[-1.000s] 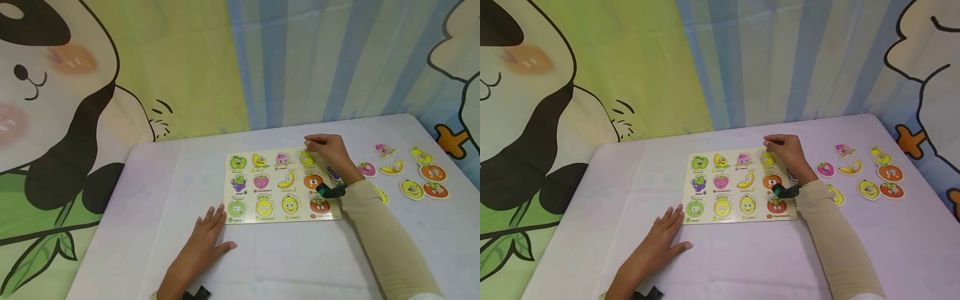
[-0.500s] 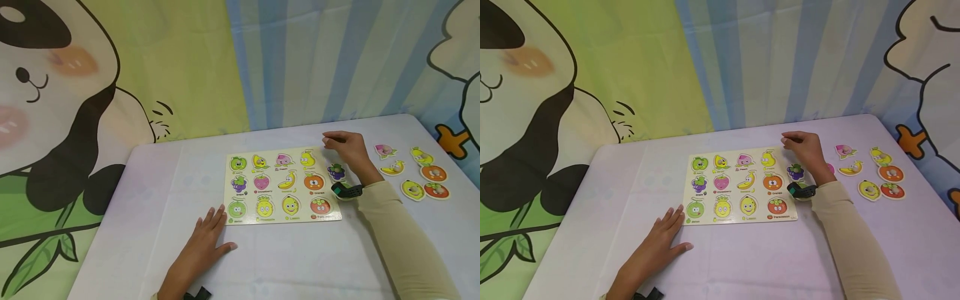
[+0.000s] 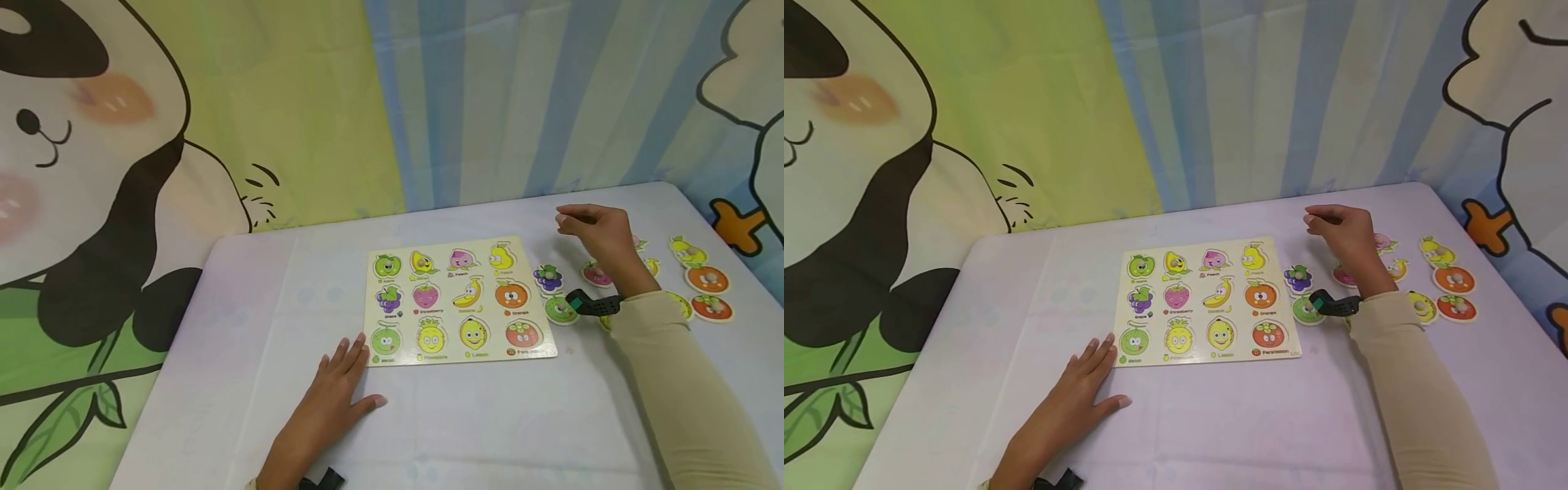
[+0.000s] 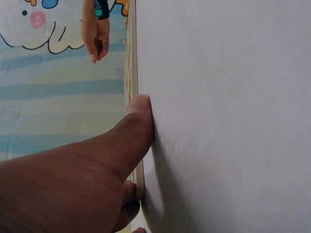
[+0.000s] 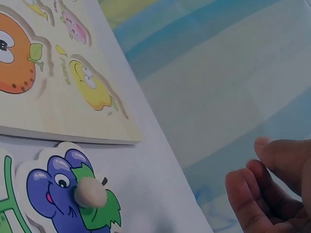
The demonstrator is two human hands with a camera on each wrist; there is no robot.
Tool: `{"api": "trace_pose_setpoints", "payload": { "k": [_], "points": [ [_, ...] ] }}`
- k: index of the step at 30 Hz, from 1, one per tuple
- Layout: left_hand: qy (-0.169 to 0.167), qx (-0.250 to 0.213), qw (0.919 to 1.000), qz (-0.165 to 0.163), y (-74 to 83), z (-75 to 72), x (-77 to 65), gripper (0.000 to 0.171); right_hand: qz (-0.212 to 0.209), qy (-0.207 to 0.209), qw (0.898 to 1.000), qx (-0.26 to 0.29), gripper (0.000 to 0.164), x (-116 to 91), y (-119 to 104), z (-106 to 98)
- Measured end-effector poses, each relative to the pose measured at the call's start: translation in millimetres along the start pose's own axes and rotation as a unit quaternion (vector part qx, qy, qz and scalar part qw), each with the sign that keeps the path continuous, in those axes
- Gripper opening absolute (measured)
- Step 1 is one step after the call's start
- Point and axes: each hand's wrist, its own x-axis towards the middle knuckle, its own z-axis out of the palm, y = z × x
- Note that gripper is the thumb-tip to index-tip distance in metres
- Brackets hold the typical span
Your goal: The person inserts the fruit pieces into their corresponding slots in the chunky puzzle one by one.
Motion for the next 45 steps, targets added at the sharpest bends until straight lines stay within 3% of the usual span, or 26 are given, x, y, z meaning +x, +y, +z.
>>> {"api": "trace_pose_setpoints", "payload": {
  "k": [8, 16, 28, 35, 45],
  "points": [
    [-0.003, 0.003, 1.0000, -0.008, 2.7, -0.6, 3.4, 0.092, 0.024, 0.026, 0.999, 0.009, 0.054, 1, 2, -14],
    [-0.015, -0.005, 0.9999, -0.005, 3.6, -0.4, 3.7, 0.099, 0.048, 0.037, 0.998, -0.019, 0.055, -1, 20, -21],
    [-0.033, -0.015, 0.9990, -0.026, 3.8, -0.8, 1.4, 0.115, 0.065, 0.049, 0.995, -0.059, 0.063, -5, 44, -44],
    [-0.035, -0.017, 0.9989, -0.027, 4.3, -2.2, 0.7, 0.119, 0.097, 0.084, 0.990, -0.058, 0.060, -6, 48, -60],
    [-0.041, -0.011, 0.9988, -0.023, 5.6, -2.3, 1.7, 0.118, 0.118, 0.096, 0.986, -0.060, 0.059, -6, 60, -62]
  ]
}}
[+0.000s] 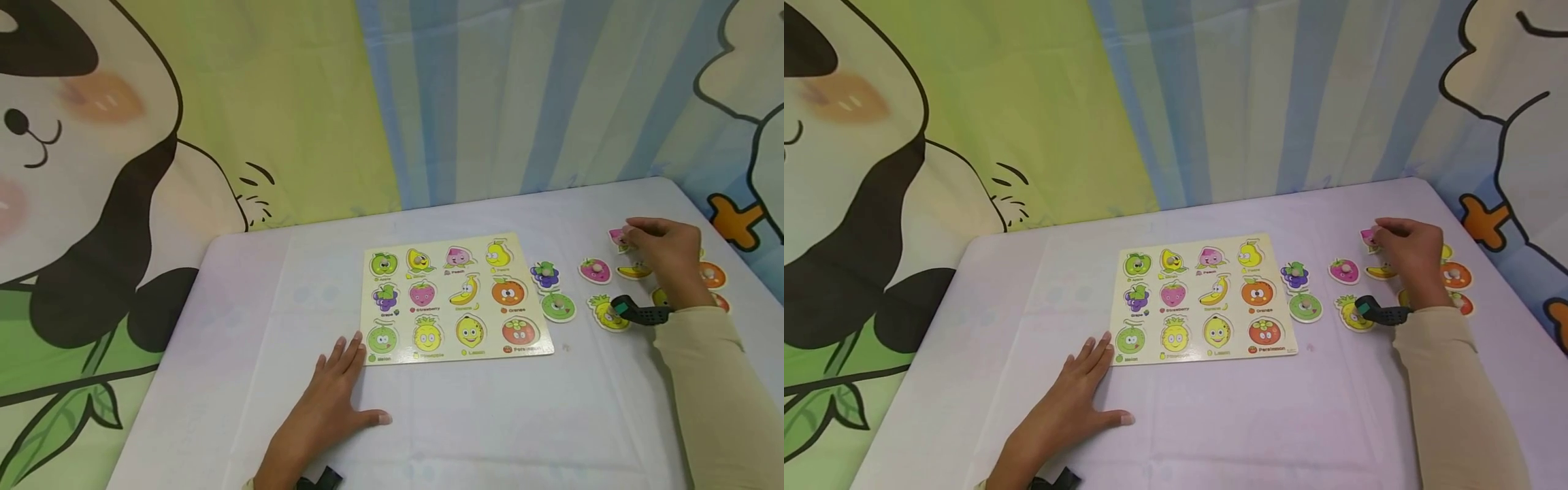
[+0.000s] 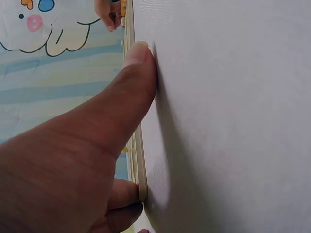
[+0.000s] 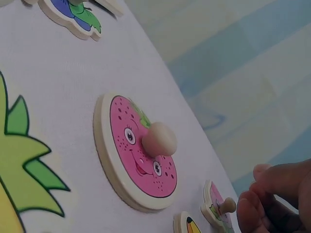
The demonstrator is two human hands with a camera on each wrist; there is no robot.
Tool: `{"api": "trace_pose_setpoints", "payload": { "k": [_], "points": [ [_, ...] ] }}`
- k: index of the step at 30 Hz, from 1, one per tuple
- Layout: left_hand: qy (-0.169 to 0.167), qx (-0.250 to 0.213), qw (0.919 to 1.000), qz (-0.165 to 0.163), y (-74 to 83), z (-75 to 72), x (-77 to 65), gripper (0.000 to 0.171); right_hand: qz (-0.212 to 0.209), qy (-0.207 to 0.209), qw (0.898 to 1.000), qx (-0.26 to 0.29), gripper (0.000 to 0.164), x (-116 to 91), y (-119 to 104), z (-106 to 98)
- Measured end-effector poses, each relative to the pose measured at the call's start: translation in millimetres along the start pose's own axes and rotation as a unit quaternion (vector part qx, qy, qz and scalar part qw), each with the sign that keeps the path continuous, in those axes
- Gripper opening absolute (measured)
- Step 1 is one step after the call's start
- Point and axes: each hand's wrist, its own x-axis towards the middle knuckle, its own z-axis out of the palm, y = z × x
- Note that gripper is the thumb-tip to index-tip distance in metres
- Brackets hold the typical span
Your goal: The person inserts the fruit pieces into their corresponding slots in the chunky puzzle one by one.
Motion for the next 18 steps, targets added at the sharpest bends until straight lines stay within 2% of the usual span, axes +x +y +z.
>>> {"api": "trace_pose_setpoints", "payload": {
  "k": [7, 10, 14, 18],
  "points": [
    [0.001, 0.006, 1.0000, 0.003, -0.3, 0.1, 0.1, 0.119, 0.005, 0.001, 0.999, -0.036, 0.053, 7, 5, 1],
    [-0.001, 0.006, 1.0000, 0.001, -0.4, 0.2, 0.3, 0.119, 0.005, -0.011, 0.999, -0.040, 0.052, 8, 5, 1],
    [-0.005, 0.004, 1.0000, -0.002, 0.1, 0.7, 1.1, 0.119, 0.005, -0.029, 0.998, -0.049, 0.055, 9, 7, 0],
    [-0.003, 0.003, 1.0000, -0.003, 0.3, 0.5, 1.0, 0.119, -0.004, -0.029, 0.998, -0.056, 0.056, 12, 9, 1]
  ]
}}
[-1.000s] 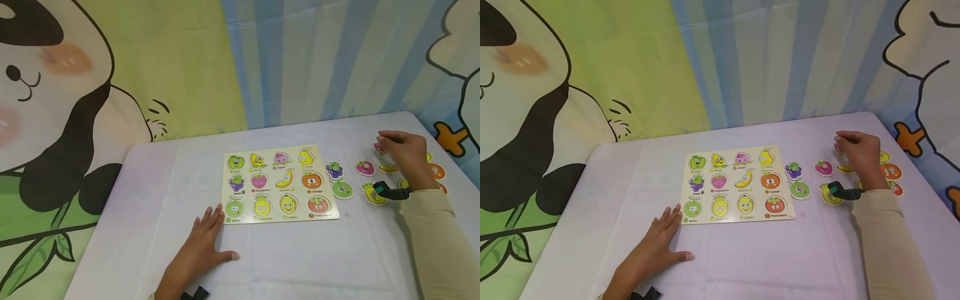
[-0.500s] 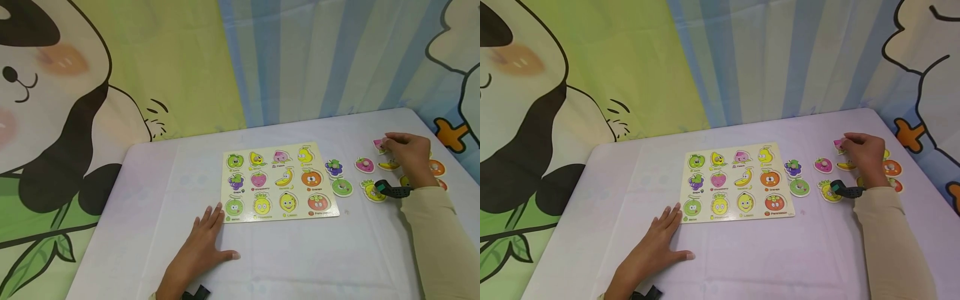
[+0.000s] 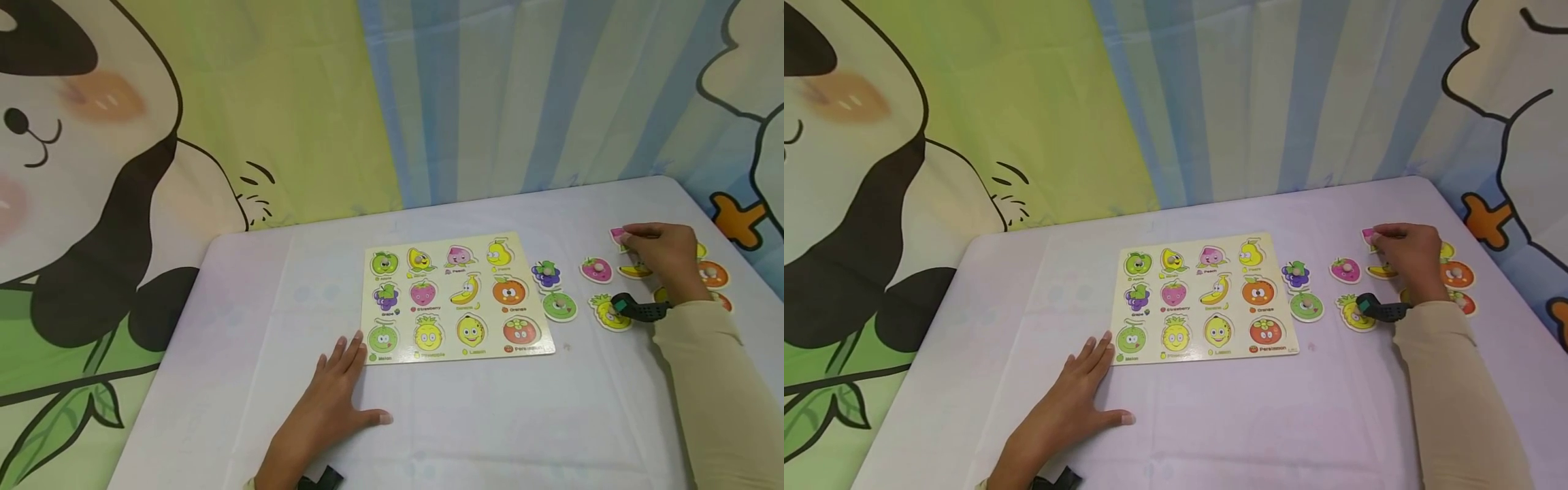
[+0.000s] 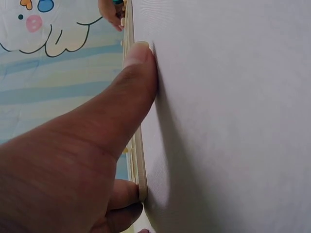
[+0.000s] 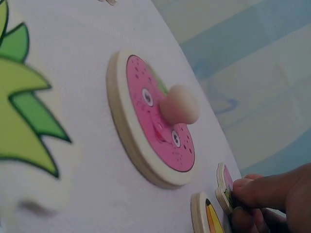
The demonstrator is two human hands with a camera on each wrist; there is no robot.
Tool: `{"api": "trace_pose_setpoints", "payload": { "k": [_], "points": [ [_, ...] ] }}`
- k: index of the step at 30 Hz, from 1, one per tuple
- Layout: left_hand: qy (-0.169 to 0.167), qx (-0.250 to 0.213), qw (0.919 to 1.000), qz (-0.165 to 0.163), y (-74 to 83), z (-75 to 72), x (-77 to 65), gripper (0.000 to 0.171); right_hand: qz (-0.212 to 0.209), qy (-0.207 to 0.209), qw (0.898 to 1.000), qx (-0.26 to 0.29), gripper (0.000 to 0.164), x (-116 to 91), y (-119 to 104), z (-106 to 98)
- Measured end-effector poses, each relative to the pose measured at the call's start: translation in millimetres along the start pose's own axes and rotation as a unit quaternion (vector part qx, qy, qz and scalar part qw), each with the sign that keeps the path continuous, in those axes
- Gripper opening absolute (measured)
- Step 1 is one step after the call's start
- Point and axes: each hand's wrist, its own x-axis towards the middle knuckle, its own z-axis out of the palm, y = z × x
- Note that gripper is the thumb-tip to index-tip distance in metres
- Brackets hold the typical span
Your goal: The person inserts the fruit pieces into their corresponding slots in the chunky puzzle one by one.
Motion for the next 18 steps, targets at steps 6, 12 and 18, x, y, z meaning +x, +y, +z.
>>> {"api": "trace_pose_setpoints", "payload": {
  "k": [6, 12, 18],
  "points": [
    [0.003, 0.002, 1.0000, 0.000, -0.1, 0.1, -0.3, 0.118, 0.000, 0.007, 1.000, -0.003, 0.053, 3, 1, 3],
    [-0.001, 0.004, 1.0000, -0.007, 0.0, 0.9, 0.3, 0.118, 0.001, 0.001, 1.000, -0.016, 0.049, 6, -1, 5],
    [-0.002, 0.005, 1.0000, -0.006, -0.5, 0.6, 0.5, 0.117, -0.001, -0.001, 1.000, -0.024, 0.049, 5, -9, 3]
  ]
}}
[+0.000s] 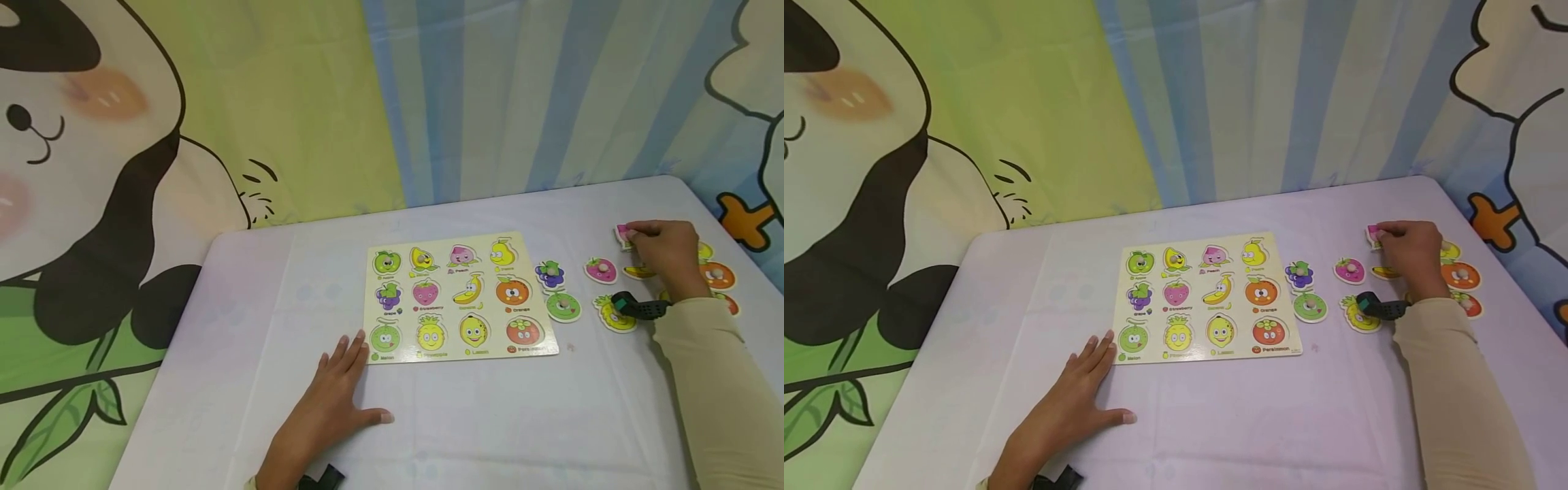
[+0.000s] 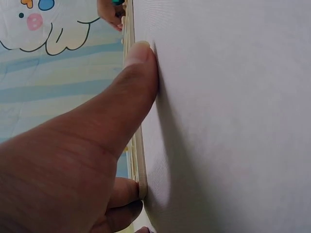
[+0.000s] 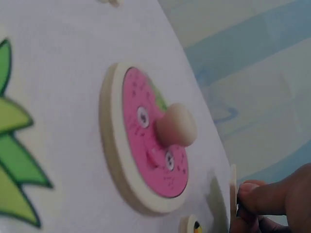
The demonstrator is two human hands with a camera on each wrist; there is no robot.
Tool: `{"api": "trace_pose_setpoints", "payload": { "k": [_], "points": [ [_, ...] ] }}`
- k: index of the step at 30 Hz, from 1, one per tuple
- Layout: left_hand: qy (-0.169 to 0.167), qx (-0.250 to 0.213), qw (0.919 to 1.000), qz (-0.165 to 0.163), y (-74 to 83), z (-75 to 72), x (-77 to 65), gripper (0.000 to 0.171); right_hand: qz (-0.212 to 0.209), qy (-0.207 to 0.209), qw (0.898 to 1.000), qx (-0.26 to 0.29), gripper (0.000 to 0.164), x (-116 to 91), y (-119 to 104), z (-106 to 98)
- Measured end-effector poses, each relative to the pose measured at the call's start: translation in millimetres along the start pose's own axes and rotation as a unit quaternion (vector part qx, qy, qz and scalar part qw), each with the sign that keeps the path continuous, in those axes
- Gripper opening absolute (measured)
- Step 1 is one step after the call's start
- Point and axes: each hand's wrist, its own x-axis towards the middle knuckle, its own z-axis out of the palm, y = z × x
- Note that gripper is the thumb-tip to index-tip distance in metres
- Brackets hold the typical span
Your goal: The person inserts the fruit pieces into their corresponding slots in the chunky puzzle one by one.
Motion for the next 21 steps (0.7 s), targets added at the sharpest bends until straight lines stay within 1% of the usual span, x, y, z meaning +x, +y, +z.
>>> {"api": "trace_pose_setpoints", "payload": {
  "k": [6, 10, 14, 21],
  "points": [
    [0.004, 0.000, 1.0000, -0.001, 0.2, -0.6, -1.5, 0.116, -0.028, -0.004, 1.000, 0.010, 0.064, -6, -14, -1],
    [0.005, -0.001, 1.0000, -0.003, 0.6, -0.8, -2.2, 0.117, -0.037, -0.009, 0.999, 0.023, 0.071, -10, -24, 1],
    [0.007, -0.001, 1.0000, -0.002, 0.9, -0.6, -2.3, 0.116, -0.045, -0.003, 0.998, 0.040, 0.068, -14, -33, 7],
    [0.010, 0.001, 0.9999, -0.001, 1.6, 0.3, -1.6, 0.116, -0.058, -0.009, 0.994, 0.087, 0.060, -17, -43, 22]
  ]
}}
